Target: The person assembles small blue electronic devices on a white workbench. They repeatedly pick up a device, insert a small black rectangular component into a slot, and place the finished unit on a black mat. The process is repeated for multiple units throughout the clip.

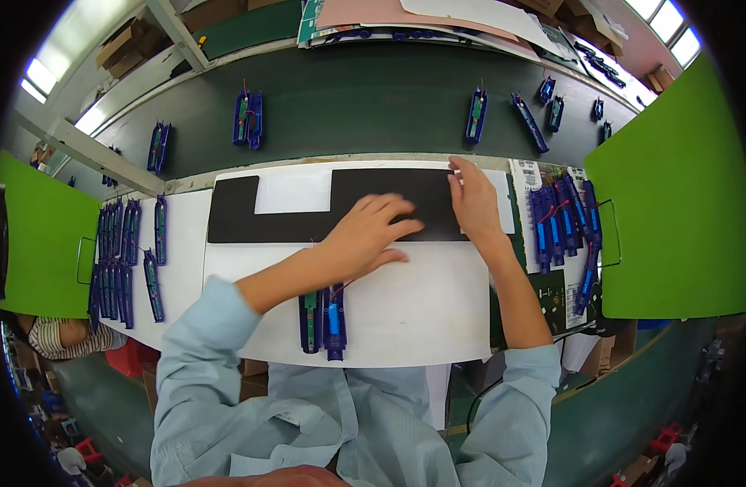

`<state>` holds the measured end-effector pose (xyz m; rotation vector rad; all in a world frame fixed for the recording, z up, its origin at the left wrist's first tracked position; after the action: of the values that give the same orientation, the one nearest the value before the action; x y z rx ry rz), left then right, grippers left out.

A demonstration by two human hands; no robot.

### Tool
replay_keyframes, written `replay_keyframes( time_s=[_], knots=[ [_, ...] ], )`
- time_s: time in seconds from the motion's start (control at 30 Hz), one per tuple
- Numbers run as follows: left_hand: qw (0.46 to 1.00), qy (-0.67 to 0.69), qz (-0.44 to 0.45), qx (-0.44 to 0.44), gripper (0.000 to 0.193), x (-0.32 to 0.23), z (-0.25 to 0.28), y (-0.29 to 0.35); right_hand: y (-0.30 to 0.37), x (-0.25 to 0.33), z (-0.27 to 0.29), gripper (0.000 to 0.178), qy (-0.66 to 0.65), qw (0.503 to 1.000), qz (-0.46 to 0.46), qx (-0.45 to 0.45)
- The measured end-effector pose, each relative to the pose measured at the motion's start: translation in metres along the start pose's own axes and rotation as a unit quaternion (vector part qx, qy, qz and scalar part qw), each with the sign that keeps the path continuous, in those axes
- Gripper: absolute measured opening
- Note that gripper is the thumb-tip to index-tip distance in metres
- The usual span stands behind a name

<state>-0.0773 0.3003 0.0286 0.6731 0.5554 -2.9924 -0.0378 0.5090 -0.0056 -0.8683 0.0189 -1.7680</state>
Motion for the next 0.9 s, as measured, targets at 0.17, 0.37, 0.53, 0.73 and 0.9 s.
replay_keyframes(
  time_s=[0.17,0.37,0.53,0.73,0.9],
  knots=[
    [0.995,-0.069,0.053,0.049,0.060,0.030,-0.054,-0.023,-0.005,-0.006,-0.013,0.035,0.086,0.995,0.056,0.015],
    [0.995,-0.076,0.060,0.021,0.057,0.027,-0.061,-0.020,-0.010,-0.056,-0.021,0.037,-0.123,0.986,-0.113,0.016],
    [0.996,-0.072,0.053,-0.004,0.057,0.026,-0.051,-0.018,-0.002,-0.017,-0.006,0.032,-0.086,0.993,-0.069,-0.045],
    [0.991,0.013,0.109,-0.079,0.047,-0.006,0.018,0.041,0.069,0.054,0.004,0.033,-0.397,0.887,-0.228,0.063],
    [0.980,-0.050,0.168,-0.090,0.036,-0.095,0.037,0.172,0.147,0.127,-0.053,0.036,-0.463,0.806,-0.264,0.257]
  ],
)
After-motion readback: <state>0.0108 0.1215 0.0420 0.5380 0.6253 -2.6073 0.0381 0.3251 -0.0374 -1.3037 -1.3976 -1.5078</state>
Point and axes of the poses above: each hand's wrist, its own y-axis away from the middle knuckle, its own z-axis out of the back of the hand, x = y × z, the point moved 8 cm from there along -y, towards the middle knuckle, and after that the axes turned 2 degrees about y, right-handed, at the moved point
